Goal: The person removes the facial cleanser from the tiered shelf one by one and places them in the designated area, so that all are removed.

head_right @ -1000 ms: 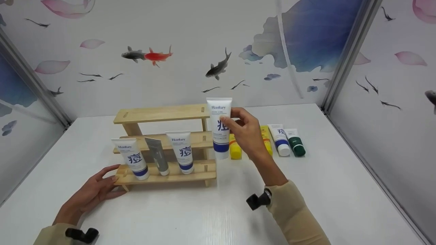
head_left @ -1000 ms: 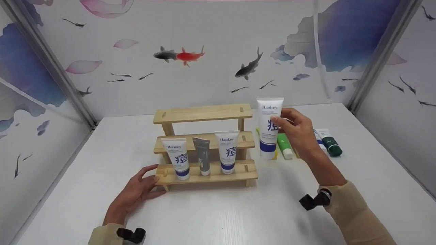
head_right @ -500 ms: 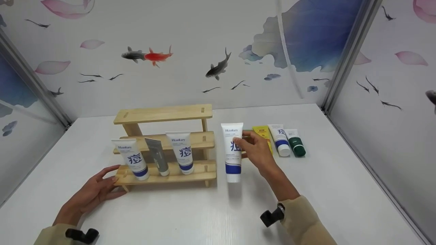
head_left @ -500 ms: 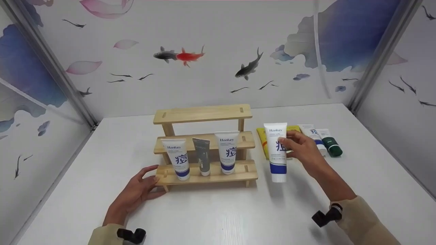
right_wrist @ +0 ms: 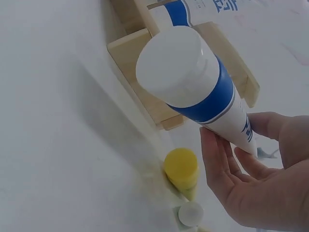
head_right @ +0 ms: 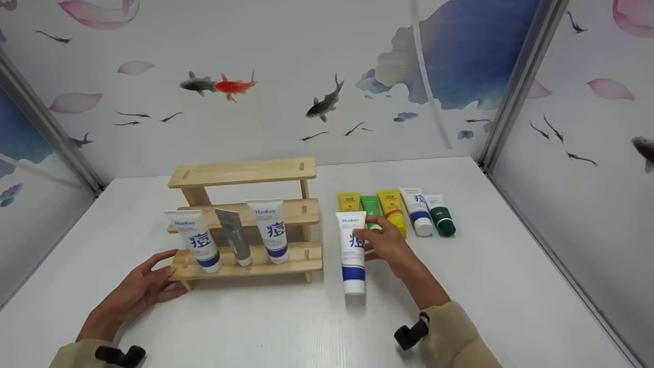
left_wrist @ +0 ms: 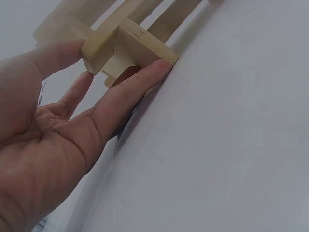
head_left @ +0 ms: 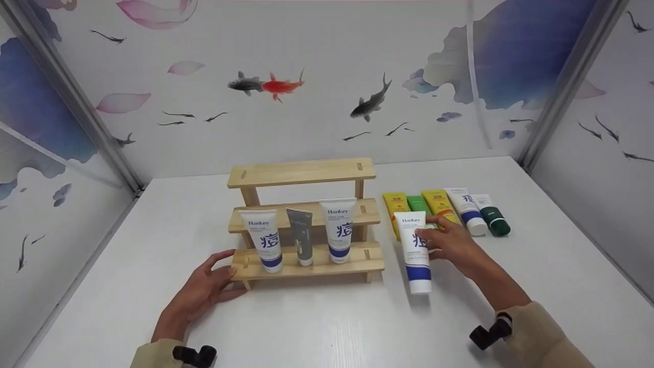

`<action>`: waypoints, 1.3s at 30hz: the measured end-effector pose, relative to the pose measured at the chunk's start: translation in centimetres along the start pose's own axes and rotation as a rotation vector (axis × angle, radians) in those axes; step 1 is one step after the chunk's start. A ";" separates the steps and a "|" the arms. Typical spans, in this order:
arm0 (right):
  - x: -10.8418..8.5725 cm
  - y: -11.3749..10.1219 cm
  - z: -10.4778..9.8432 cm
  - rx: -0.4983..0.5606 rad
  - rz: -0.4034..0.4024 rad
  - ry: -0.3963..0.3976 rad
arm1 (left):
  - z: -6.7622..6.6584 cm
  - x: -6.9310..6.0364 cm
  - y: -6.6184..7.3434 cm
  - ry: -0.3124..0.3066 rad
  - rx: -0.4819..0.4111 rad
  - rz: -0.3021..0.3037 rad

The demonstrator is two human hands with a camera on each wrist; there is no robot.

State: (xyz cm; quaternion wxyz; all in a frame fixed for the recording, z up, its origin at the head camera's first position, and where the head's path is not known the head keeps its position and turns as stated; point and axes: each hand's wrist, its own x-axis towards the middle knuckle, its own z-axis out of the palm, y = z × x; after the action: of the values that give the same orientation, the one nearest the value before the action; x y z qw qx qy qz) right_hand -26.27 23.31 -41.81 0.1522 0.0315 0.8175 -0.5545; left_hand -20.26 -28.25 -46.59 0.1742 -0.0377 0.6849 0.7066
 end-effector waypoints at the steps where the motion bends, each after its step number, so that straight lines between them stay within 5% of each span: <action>1: 0.1 0.1 0.0 -0.005 0.010 -0.009 | 0.0 0.0 0.0 -0.005 -0.001 0.001; 24: 0.7 1.8 0.3 -0.003 0.131 -0.143 | 0.2 0.0 0.1 0.004 0.002 -0.003; 39: 0.7 2.0 0.8 -0.088 0.145 -0.081 | 0.2 0.0 -0.1 0.000 -0.009 0.005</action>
State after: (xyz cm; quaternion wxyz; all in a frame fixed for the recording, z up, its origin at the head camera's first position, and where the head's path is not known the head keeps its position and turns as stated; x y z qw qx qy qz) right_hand -26.34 23.22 -44.07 0.2262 0.0613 0.8299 -0.5063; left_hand -20.20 -28.09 -46.72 0.1721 -0.0366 0.6818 0.7101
